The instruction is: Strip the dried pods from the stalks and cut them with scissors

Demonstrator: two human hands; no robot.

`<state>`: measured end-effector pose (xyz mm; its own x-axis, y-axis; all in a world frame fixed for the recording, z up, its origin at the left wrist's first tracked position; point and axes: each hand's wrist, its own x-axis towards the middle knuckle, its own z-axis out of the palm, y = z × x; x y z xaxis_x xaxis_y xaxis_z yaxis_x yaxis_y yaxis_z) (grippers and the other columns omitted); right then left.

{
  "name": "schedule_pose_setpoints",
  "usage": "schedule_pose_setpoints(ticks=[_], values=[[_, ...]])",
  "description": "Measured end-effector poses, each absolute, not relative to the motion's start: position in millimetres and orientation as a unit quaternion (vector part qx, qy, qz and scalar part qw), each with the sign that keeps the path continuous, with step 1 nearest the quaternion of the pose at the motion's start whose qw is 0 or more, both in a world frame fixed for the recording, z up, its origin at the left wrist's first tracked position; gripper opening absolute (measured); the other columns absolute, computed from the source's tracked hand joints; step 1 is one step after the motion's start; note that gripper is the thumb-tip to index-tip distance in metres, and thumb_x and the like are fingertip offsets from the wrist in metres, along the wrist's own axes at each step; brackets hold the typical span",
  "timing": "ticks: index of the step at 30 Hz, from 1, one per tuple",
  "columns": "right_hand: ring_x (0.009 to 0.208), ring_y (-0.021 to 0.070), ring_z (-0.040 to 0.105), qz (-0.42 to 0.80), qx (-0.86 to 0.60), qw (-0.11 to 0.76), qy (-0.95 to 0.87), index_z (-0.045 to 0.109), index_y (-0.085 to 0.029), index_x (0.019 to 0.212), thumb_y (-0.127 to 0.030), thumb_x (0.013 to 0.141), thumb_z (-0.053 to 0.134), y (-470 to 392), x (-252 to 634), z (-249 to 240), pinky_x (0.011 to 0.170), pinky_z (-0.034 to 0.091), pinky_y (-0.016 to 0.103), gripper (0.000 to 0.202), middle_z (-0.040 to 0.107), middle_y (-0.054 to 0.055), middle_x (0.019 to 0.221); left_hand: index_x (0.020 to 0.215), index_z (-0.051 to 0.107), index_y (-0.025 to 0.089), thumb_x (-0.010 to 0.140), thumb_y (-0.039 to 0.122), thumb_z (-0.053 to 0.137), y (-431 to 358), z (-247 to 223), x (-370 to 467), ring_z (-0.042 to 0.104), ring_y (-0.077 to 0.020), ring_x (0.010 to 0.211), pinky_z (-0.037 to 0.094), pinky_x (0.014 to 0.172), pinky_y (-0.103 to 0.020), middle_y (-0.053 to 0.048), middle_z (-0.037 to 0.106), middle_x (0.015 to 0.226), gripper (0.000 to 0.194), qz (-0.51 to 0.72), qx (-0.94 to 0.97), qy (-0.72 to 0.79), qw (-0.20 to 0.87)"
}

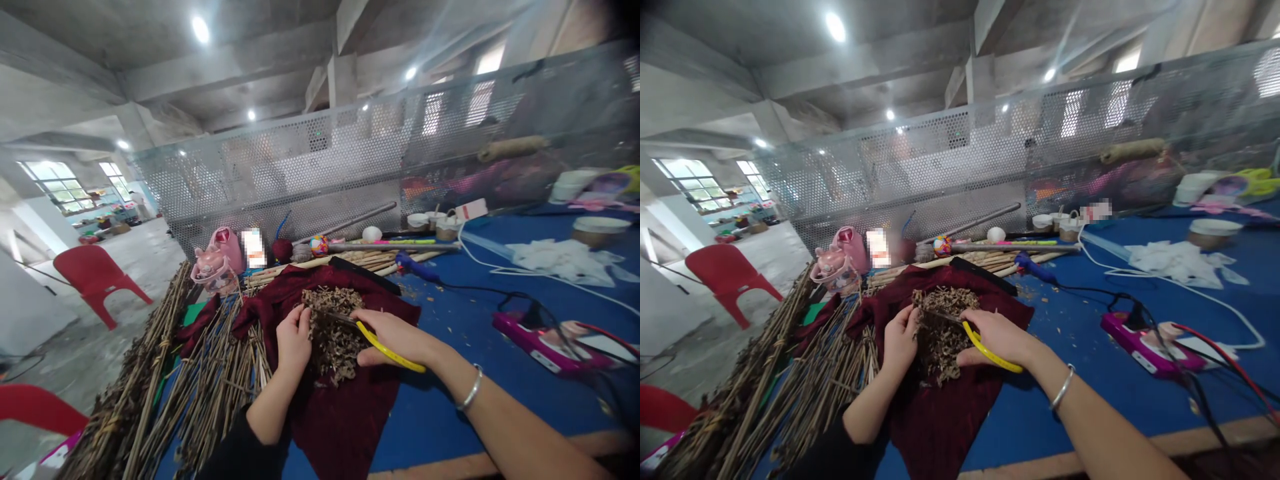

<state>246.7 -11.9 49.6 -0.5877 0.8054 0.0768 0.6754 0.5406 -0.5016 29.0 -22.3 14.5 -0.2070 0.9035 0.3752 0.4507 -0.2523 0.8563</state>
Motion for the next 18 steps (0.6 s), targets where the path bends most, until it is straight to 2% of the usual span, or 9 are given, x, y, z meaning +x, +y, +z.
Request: schedule_pose_setpoints(ticks=[5, 9, 14, 18], values=[[0.101, 0.0307, 0.057, 0.216, -0.429, 0.165, -0.862, 0.052, -0.018, 0.120, -0.061, 0.061, 0.065, -12.1, 241.1, 48.0, 0.085, 0.042, 0.038, 0.074, 0.060, 0.015, 0.114, 0.097, 0.067, 0.014, 0.084, 0.027, 0.046, -25.5, 12.1, 34.7, 0.062, -0.0185, 0.090, 0.046, 0.086, -0.029, -0.007, 0.069, 0.098, 0.028, 0.466, 0.649, 0.558, 0.225], [0.098, 0.0294, 0.059, 0.205, -0.427, 0.183, -0.862, 0.055, -0.016, 0.116, -0.065, 0.062, 0.061, -10.5, 237.9, 43.9, 0.083, 0.044, 0.035, 0.073, 0.062, 0.015, 0.111, 0.098, 0.067, 0.016, 0.085, 0.024, 0.044, -24.6, 13.3, 32.3, 0.063, -0.0178, 0.089, 0.047, 0.084, -0.028, -0.007, 0.069, 0.100, 0.028, 0.441, 0.681, 0.535, 0.235], [0.078, 0.0261, 0.064, 0.200, -0.456, 0.165, -0.851, 0.058, -0.020, 0.109, -0.066, 0.069, 0.055, -11.1, 235.2, 42.7, 0.071, 0.045, 0.032, 0.061, 0.068, 0.009, 0.089, 0.093, 0.068, 0.016, 0.084, 0.020, 0.045, -21.3, 13.7, 28.8, 0.064, -0.0187, 0.089, 0.046, 0.083, -0.028, -0.007, 0.070, 0.097, 0.026, 0.416, 0.697, 0.549, 0.199], [0.065, 0.0221, 0.062, 0.201, -0.468, 0.156, -0.846, 0.061, -0.021, 0.104, -0.062, 0.073, 0.053, -10.5, 235.6, 39.8, 0.066, 0.044, 0.030, 0.052, 0.067, 0.006, 0.074, 0.095, 0.068, 0.017, 0.084, 0.021, 0.045, -21.8, 14.0, 28.6, 0.063, -0.0185, 0.088, 0.045, 0.082, -0.026, -0.007, 0.070, 0.096, 0.026, 0.401, 0.700, 0.562, 0.182]])
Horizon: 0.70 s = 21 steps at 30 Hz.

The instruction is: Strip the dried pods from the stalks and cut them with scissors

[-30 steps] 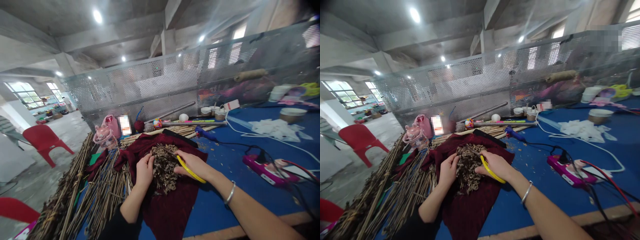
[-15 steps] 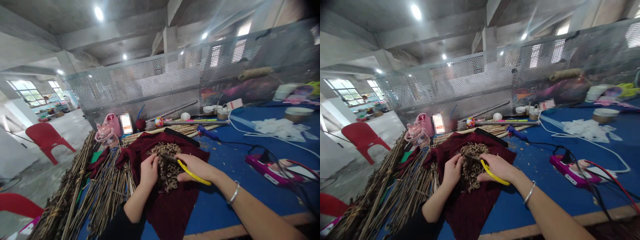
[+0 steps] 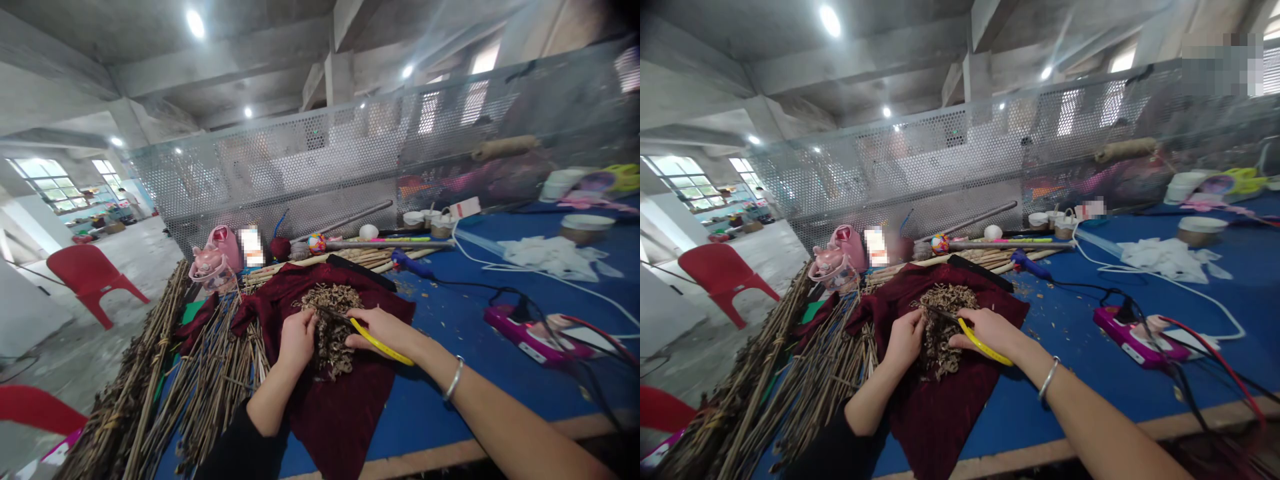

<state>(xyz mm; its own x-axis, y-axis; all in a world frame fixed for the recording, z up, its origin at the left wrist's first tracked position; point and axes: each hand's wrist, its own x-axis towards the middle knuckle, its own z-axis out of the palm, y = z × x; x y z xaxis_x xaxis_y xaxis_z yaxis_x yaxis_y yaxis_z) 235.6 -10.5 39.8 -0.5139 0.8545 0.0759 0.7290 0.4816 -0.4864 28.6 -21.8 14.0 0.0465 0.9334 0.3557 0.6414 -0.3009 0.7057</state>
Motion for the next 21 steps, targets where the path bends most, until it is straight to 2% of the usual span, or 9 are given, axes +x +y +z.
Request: schedule_pose_setpoints(ticks=[4, 6, 10, 16, 21], values=[[0.061, 0.0177, 0.059, 0.210, -0.463, 0.184, -0.841, 0.064, -0.021, 0.094, -0.060, 0.073, 0.054, -6.4, 237.3, 29.3, 0.062, 0.042, 0.026, 0.045, 0.065, 0.004, 0.070, 0.083, 0.068, 0.016, 0.086, 0.022, 0.042, -23.1, 15.5, 29.3, 0.061, -0.0163, 0.074, 0.044, 0.071, -0.024, -0.005, 0.069, 0.079, 0.026, 0.379, 0.711, 0.570, 0.160], [0.056, 0.0146, 0.054, 0.208, -0.460, 0.191, -0.842, 0.065, -0.020, 0.084, -0.060, 0.073, 0.054, -3.7, 237.5, 23.4, 0.055, 0.038, 0.023, 0.043, 0.063, 0.002, 0.065, 0.080, 0.067, 0.015, 0.085, 0.020, 0.042, -22.3, 15.0, 29.0, 0.060, -0.0155, 0.069, 0.043, 0.068, -0.024, -0.005, 0.067, 0.073, 0.026, 0.364, 0.712, 0.581, 0.153], [0.047, 0.0092, 0.041, 0.189, -0.446, 0.176, -0.857, 0.058, -0.017, 0.066, -0.061, 0.076, 0.049, 0.9, 236.2, 15.5, 0.047, 0.028, 0.020, 0.046, 0.055, -0.001, 0.055, 0.090, 0.067, 0.015, 0.082, 0.015, 0.044, -18.8, 10.9, 27.2, 0.060, -0.0157, 0.075, 0.042, 0.073, -0.025, -0.007, 0.069, 0.083, 0.025, 0.353, 0.706, 0.591, 0.166], [0.046, 0.0083, 0.036, 0.156, -0.458, 0.161, -0.860, 0.056, -0.017, 0.064, -0.062, 0.079, 0.044, 0.0, 236.8, 16.1, 0.046, 0.023, 0.021, 0.049, 0.052, -0.001, 0.052, 0.083, 0.066, 0.014, 0.083, 0.016, 0.043, -19.4, 9.1, 26.8, 0.059, -0.0150, 0.071, 0.040, 0.068, -0.023, -0.006, 0.068, 0.078, 0.024, 0.338, 0.717, 0.590, 0.155], [0.046, 0.0098, 0.042, 0.148, -0.457, 0.154, -0.863, 0.057, -0.018, 0.063, -0.060, 0.082, 0.041, -4.7, 236.9, 24.2, 0.048, 0.027, 0.022, 0.049, 0.056, 0.001, 0.055, 0.077, 0.064, 0.015, 0.083, 0.014, 0.043, -21.6, 13.4, 26.5, 0.057, -0.0138, 0.068, 0.037, 0.065, -0.021, -0.005, 0.066, 0.072, 0.023, 0.326, 0.730, 0.587, 0.126]])
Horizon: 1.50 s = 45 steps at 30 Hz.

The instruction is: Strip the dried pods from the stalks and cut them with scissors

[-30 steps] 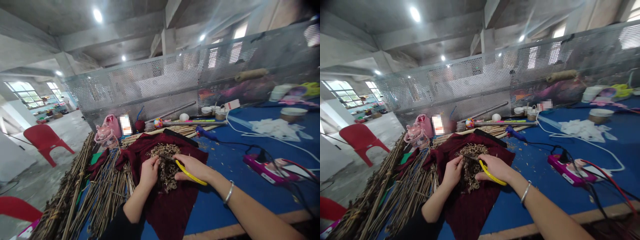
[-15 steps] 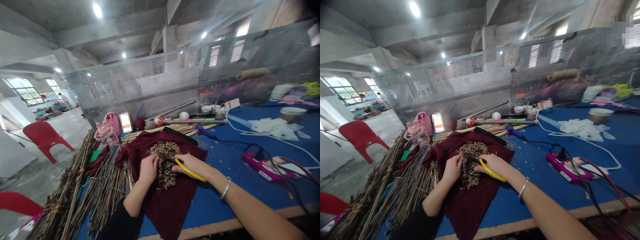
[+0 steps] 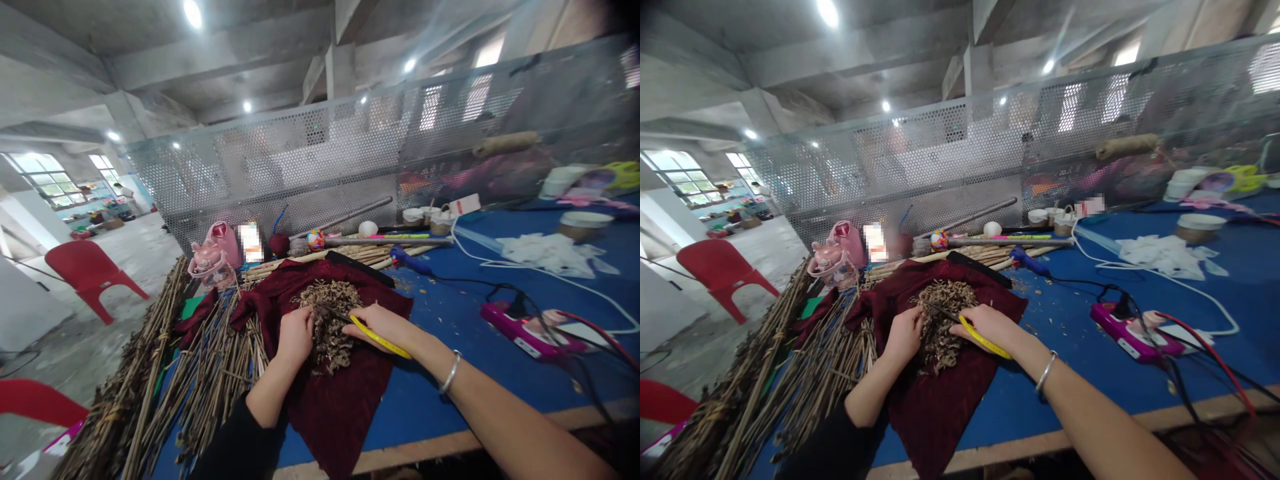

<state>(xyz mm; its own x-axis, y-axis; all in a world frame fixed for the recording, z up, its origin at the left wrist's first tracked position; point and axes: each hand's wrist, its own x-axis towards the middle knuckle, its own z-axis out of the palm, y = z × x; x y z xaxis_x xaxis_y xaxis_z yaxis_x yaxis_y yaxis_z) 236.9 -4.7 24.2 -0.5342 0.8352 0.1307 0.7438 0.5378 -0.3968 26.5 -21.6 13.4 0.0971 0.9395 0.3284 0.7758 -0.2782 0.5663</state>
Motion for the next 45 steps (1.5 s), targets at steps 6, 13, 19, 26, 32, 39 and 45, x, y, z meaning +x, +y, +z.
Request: schedule_pose_setpoints(ticks=[6, 13, 19, 26, 32, 39, 45], values=[[0.068, 0.0235, 0.063, 0.105, -0.491, 0.134, -0.854, 0.060, -0.022, 0.101, -0.067, 0.069, 0.053, -10.4, 232.9, 33.5, 0.058, 0.037, 0.026, 0.055, 0.068, 0.008, 0.079, 0.072, 0.064, 0.017, 0.080, 0.010, 0.045, -21.7, 15.6, 28.9, 0.058, -0.0149, 0.070, 0.037, 0.065, -0.022, -0.004, 0.065, 0.070, 0.022, 0.299, 0.761, 0.569, 0.087], [0.057, 0.0170, 0.059, 0.146, -0.481, 0.145, -0.852, 0.061, -0.021, 0.072, -0.065, 0.075, 0.048, -5.5, 232.9, 27.1, 0.055, 0.036, 0.023, 0.046, 0.064, 0.004, 0.065, 0.085, 0.067, 0.020, 0.082, 0.012, 0.045, -22.1, 12.6, 31.8, 0.062, -0.0176, 0.078, 0.041, 0.073, -0.027, -0.006, 0.069, 0.079, 0.024, 0.283, 0.760, 0.581, 0.067], [0.049, 0.0116, 0.046, 0.167, -0.464, 0.178, -0.852, 0.058, -0.018, 0.064, -0.060, 0.078, 0.047, -3.8, 235.9, 26.2, 0.049, 0.030, 0.022, 0.046, 0.056, 0.001, 0.055, 0.093, 0.067, 0.019, 0.086, 0.020, 0.043, -21.5, 12.6, 28.8, 0.062, -0.0185, 0.085, 0.045, 0.079, -0.028, -0.008, 0.069, 0.089, 0.025, 0.313, 0.740, 0.587, 0.096], [0.057, 0.0135, 0.048, 0.240, -0.464, 0.280, -0.805, 0.061, -0.015, 0.099, -0.051, 0.073, 0.058, -2.5, 219.8, 47.2, 0.053, 0.037, 0.023, 0.045, 0.059, 0.001, 0.066, 0.102, 0.065, 0.019, 0.085, 0.020, 0.043, -29.3, 19.4, 29.3, 0.062, -0.0178, 0.091, 0.046, 0.083, -0.028, -0.007, 0.068, 0.099, 0.027, 0.395, 0.722, 0.550, 0.143], [0.066, 0.0162, 0.054, 0.350, -0.366, 0.325, -0.799, 0.058, -0.016, 0.083, -0.038, 0.071, 0.060, 3.7, 181.9, 59.2, 0.061, 0.044, 0.025, 0.024, 0.062, 0.002, 0.073, 0.106, 0.063, 0.019, 0.080, 0.008, 0.040, -36.5, 28.1, 33.9, 0.063, -0.0155, 0.089, 0.047, 0.084, -0.028, -0.006, 0.068, 0.101, 0.037, 0.457, 0.705, 0.498, 0.217], [0.083, 0.0215, 0.059, 0.322, -0.385, 0.418, -0.757, 0.056, -0.017, 0.095, -0.027, 0.074, 0.053, -1.0, 172.8, 44.9, 0.079, 0.046, 0.033, 0.024, 0.065, 0.008, 0.090, 0.118, 0.057, 0.018, 0.089, 0.025, 0.038, -37.3, 32.0, 30.7, 0.052, -0.0174, 0.113, 0.036, 0.102, -0.034, -0.008, 0.058, 0.122, 0.035, 0.484, 0.687, 0.432, 0.328], [0.088, 0.0225, 0.059, 0.307, -0.441, 0.447, -0.715, 0.054, -0.017, 0.097, -0.029, 0.073, 0.053, -1.3, 175.8, 33.5, 0.083, 0.046, 0.034, 0.027, 0.065, 0.008, 0.095, 0.103, 0.059, 0.015, 0.079, 0.024, 0.055, -29.9, 15.1, 35.1, 0.060, -0.0174, 0.093, 0.045, 0.087, -0.030, -0.007, 0.066, 0.100, 0.025, 0.495, 0.645, 0.487, 0.320]])
